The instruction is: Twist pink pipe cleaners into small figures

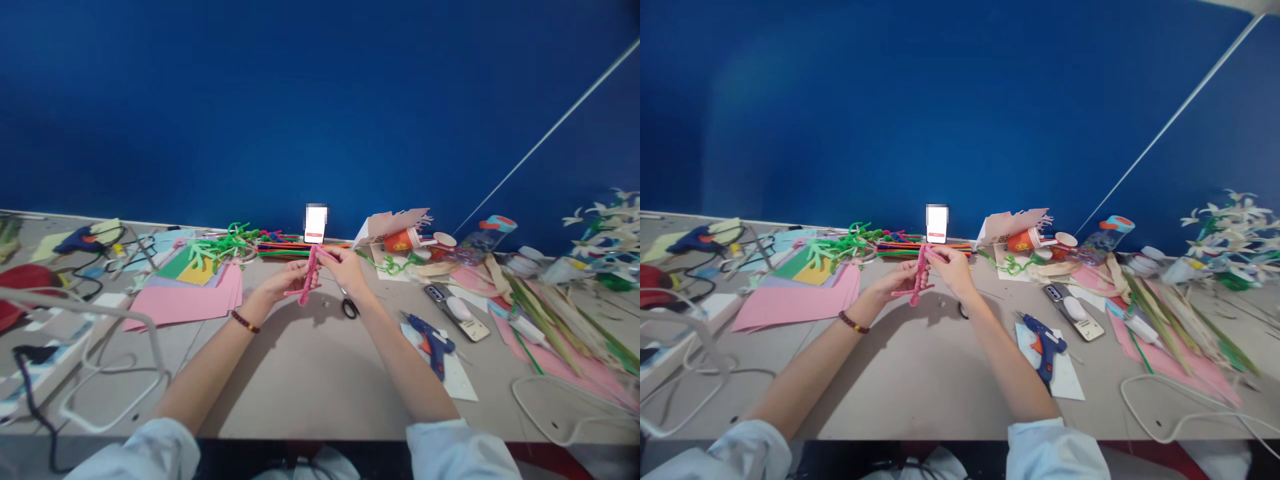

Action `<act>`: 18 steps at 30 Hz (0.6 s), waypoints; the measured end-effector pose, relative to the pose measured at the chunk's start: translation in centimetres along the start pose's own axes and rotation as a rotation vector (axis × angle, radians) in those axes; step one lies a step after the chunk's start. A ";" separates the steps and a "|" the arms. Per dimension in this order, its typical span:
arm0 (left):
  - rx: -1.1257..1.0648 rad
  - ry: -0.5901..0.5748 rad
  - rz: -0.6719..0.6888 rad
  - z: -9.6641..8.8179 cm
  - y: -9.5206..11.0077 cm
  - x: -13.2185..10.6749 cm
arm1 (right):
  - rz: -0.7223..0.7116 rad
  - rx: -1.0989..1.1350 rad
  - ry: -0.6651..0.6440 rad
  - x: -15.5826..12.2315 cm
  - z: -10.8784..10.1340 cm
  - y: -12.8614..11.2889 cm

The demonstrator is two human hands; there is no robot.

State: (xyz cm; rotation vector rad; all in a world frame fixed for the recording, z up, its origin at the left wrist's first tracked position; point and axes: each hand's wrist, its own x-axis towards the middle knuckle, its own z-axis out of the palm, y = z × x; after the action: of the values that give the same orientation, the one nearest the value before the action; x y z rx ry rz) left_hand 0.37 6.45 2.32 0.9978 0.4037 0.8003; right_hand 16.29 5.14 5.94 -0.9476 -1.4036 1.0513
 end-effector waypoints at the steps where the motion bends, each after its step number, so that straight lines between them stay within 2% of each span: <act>1: -0.008 -0.009 0.000 -0.1 0.0 0.0 | -0.011 -0.006 -0.002 -0.1 0.1 -0.2; 8: -0.034 -0.037 0.036 -0.1 0.3 -0.1 | -0.047 -0.016 -0.088 -0.5 0.3 -0.9; 18: -0.052 -0.032 0.032 0.3 0.4 -0.3 | -0.082 -0.032 -0.028 -0.4 0.4 -0.5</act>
State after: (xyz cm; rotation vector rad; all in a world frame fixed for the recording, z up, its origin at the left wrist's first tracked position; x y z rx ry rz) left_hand 0.22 6.20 2.80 0.9699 0.3386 0.8189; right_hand 15.88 4.61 6.30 -0.8941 -1.4740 0.9866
